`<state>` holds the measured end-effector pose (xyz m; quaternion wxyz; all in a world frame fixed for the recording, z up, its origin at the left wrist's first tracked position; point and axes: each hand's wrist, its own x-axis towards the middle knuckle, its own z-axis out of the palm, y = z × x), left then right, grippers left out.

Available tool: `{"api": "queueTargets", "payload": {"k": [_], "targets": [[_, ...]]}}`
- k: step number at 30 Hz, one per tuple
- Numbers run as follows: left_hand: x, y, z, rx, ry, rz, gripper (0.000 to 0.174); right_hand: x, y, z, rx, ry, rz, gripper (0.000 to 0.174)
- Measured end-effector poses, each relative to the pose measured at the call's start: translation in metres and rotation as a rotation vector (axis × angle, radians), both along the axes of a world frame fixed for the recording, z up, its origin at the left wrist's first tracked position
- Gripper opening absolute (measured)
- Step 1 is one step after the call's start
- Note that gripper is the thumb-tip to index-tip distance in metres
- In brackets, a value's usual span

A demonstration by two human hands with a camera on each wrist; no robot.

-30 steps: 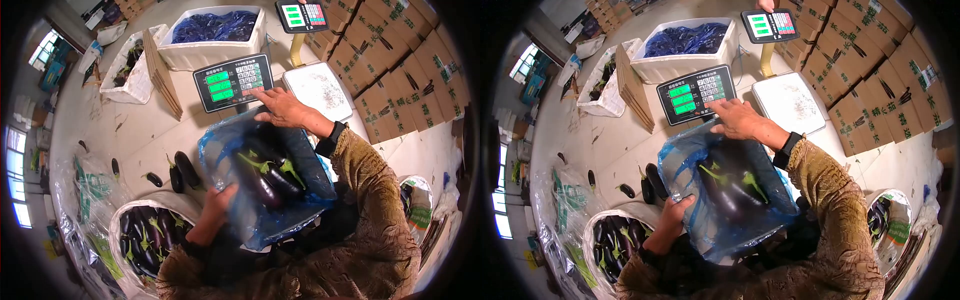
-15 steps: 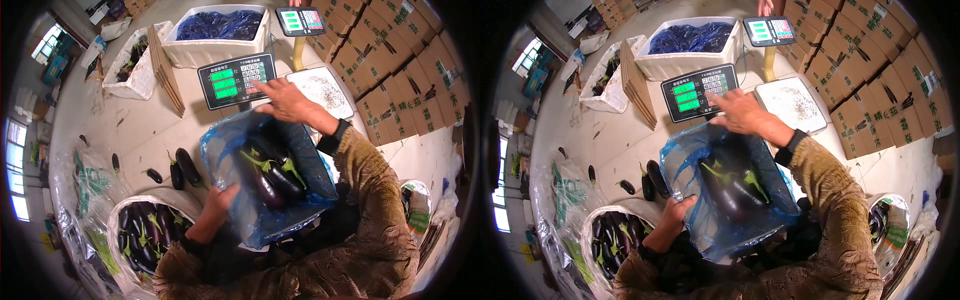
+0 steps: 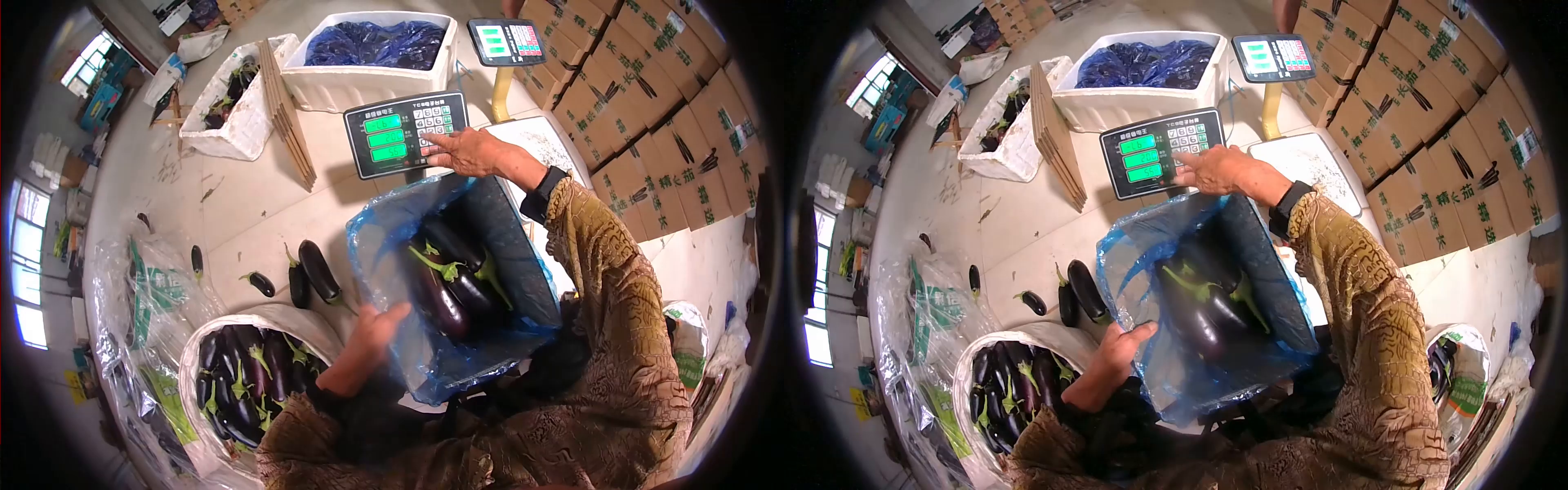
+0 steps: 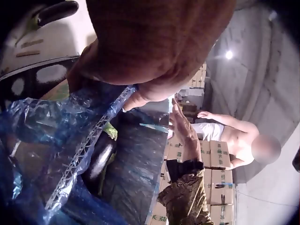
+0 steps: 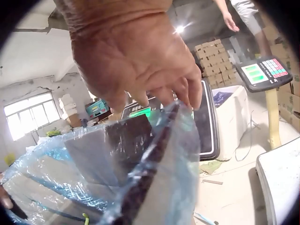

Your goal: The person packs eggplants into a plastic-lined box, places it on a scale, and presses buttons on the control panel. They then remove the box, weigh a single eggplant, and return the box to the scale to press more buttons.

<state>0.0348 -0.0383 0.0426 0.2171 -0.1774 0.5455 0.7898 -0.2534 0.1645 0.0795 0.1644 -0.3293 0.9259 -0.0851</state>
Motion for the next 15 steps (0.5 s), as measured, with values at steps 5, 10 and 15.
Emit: {"api": "queueTargets", "payload": {"k": [5,10,15], "targets": [[0.003,0.001,-0.005,-0.017,-0.016,0.033,0.028,0.004,-0.008,0.005,-0.012,-0.022,0.023,0.062],[0.001,0.003,-0.008,-0.021,-0.066,0.047,0.028,0.014,-0.020,0.023,-0.018,0.000,0.063,0.059],[0.004,-0.002,-0.026,-0.116,-0.107,0.017,0.029,0.006,-0.029,0.005,0.109,0.070,0.104,0.067]]}}
